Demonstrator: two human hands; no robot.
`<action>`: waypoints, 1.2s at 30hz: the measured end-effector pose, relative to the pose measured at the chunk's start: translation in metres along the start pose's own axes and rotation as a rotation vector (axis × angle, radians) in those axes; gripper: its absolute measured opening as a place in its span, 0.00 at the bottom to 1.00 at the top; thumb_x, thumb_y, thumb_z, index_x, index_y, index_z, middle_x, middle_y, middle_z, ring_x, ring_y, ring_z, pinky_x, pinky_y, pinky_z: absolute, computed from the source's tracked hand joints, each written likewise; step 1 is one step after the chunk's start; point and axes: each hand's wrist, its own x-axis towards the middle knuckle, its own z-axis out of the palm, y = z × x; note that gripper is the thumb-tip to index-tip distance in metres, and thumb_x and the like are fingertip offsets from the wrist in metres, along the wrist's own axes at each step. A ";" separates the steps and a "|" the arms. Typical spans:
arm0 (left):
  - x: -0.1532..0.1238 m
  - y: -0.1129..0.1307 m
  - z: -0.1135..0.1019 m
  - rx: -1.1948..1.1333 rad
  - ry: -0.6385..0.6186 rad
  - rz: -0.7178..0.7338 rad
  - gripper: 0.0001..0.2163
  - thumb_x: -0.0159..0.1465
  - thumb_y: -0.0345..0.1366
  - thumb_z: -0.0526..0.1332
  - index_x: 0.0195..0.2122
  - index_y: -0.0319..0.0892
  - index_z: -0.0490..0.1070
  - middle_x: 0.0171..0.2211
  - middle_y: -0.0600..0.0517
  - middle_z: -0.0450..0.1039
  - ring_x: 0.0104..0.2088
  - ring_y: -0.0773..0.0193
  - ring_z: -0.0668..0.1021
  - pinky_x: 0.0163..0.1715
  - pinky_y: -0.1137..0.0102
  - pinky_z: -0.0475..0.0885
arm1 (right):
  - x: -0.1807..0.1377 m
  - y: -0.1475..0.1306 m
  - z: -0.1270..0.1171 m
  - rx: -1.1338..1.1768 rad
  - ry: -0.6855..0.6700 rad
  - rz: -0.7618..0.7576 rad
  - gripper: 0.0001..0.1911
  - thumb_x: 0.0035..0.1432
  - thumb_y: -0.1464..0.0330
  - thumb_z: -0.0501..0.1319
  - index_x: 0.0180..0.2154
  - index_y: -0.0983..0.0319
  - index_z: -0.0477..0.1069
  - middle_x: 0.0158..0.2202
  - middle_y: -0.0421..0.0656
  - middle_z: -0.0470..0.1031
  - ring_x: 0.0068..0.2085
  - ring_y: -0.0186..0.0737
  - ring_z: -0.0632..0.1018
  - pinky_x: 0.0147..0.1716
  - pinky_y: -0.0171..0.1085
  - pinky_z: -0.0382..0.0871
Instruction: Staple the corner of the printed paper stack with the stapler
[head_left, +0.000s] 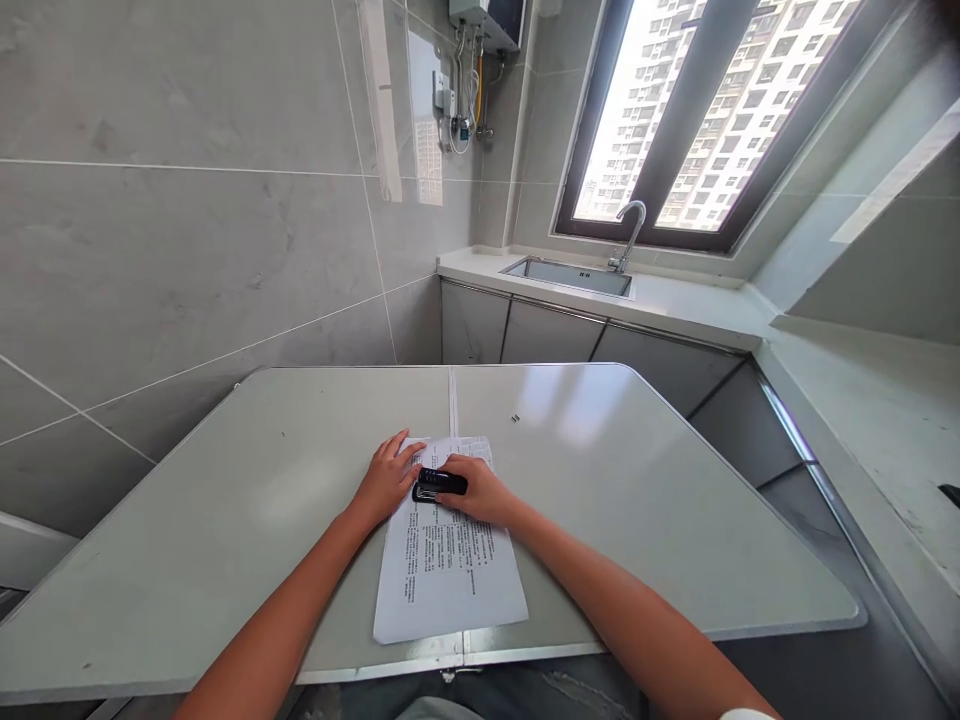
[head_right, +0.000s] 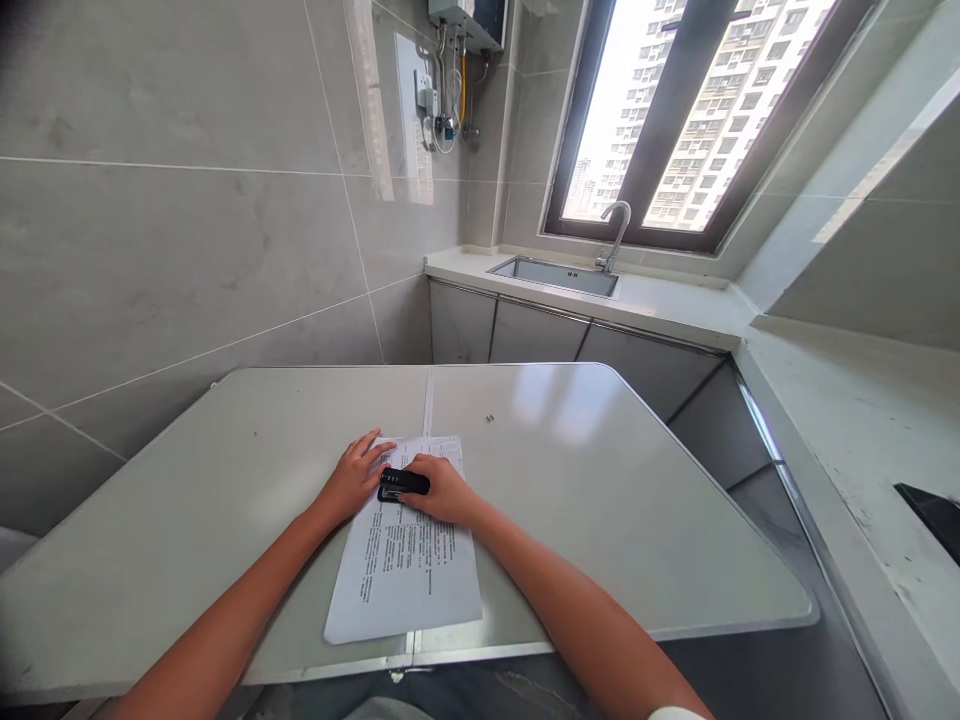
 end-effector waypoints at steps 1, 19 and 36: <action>0.000 -0.004 0.000 0.020 -0.005 -0.011 0.16 0.71 0.39 0.57 0.58 0.48 0.73 0.67 0.43 0.62 0.65 0.45 0.66 0.64 0.45 0.63 | 0.002 0.002 -0.005 0.004 0.018 -0.001 0.09 0.55 0.66 0.71 0.38 0.60 0.77 0.36 0.39 0.76 0.37 0.38 0.76 0.40 0.36 0.68; -0.013 0.042 -0.003 -0.098 -0.219 0.241 0.19 0.71 0.42 0.59 0.63 0.49 0.69 0.67 0.45 0.65 0.68 0.46 0.66 0.68 0.46 0.58 | -0.049 0.032 -0.121 -0.067 -0.272 0.085 0.19 0.59 0.57 0.68 0.50 0.56 0.79 0.40 0.43 0.80 0.40 0.44 0.78 0.42 0.41 0.72; -0.014 0.049 -0.014 -0.275 -0.304 0.398 0.20 0.70 0.41 0.62 0.63 0.61 0.70 0.69 0.53 0.63 0.71 0.47 0.61 0.69 0.46 0.56 | -0.042 0.031 -0.095 -0.238 -0.179 -0.011 0.21 0.70 0.58 0.58 0.62 0.50 0.72 0.42 0.46 0.77 0.41 0.46 0.75 0.45 0.46 0.71</action>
